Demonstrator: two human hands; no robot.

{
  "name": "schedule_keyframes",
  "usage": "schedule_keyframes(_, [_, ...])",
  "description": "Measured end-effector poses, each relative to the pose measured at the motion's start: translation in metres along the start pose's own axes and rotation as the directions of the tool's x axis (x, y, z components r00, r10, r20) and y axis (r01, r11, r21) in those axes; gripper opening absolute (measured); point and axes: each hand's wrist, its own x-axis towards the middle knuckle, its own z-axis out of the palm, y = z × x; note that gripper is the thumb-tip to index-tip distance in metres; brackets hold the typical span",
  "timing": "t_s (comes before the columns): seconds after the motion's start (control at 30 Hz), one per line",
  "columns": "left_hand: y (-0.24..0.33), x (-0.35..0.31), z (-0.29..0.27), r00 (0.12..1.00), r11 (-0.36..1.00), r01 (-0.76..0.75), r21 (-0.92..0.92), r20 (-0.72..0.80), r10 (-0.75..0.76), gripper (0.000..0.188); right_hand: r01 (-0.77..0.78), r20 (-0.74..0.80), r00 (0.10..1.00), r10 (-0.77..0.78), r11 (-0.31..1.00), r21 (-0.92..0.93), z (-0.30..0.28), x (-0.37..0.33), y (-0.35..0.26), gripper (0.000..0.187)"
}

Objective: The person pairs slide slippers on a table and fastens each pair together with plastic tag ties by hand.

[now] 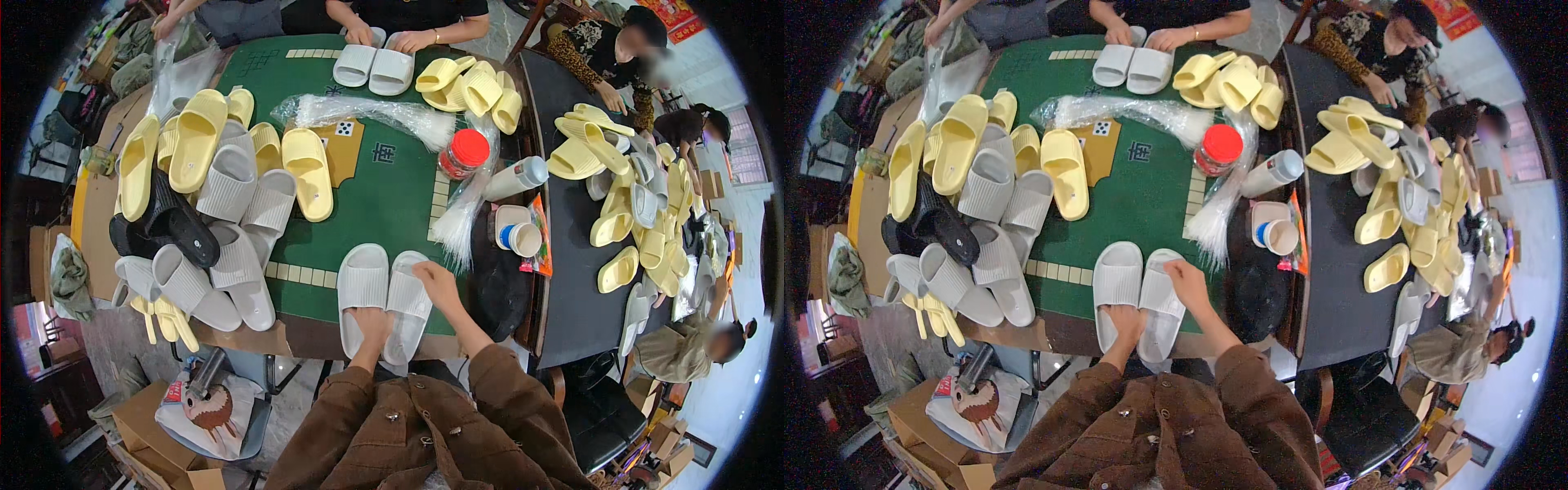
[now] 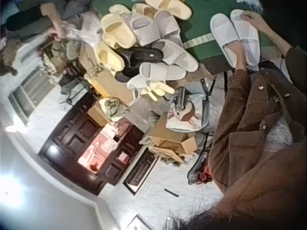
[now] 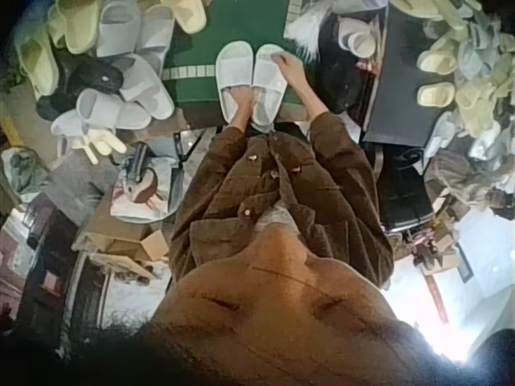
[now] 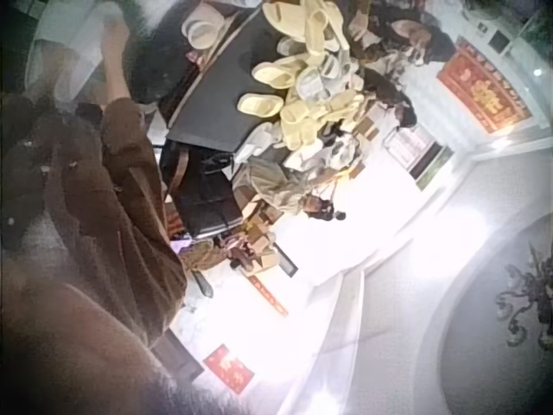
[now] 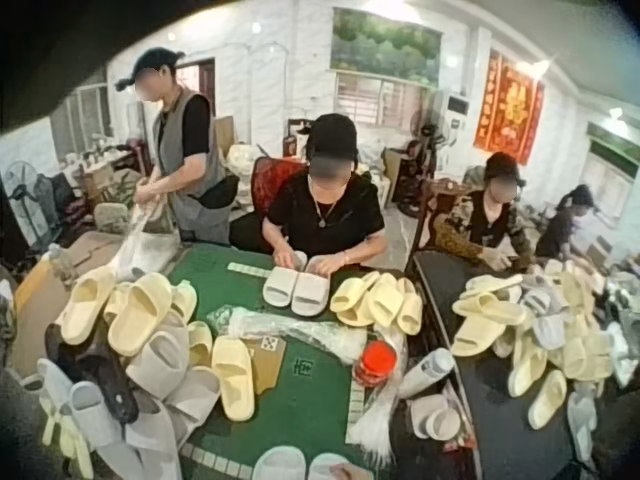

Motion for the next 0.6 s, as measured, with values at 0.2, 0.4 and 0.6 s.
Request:
schedule_keyframes(0.2, [-0.001,0.001,0.003,0.984,0.993,0.066,0.096,0.158,-0.081,0.029,-0.096,-0.087,0.994,0.071,0.942,-0.322,0.038,0.030,0.008,0.021])
schedule_keyframes(0.4, [0.000,-0.002,0.005,0.998,0.990,-0.015,0.137,0.060,0.007,0.024,-0.122,-0.156,0.984,0.087,0.965,-0.232,0.049,0.037,0.011,0.017])
schedule_keyframes(0.6, [-0.002,0.000,0.001,1.000,0.997,0.021,0.070,0.005,-0.021,0.033,-0.025,-0.158,0.987,-0.008,0.977,-0.210,0.046,0.033,0.002,0.018])
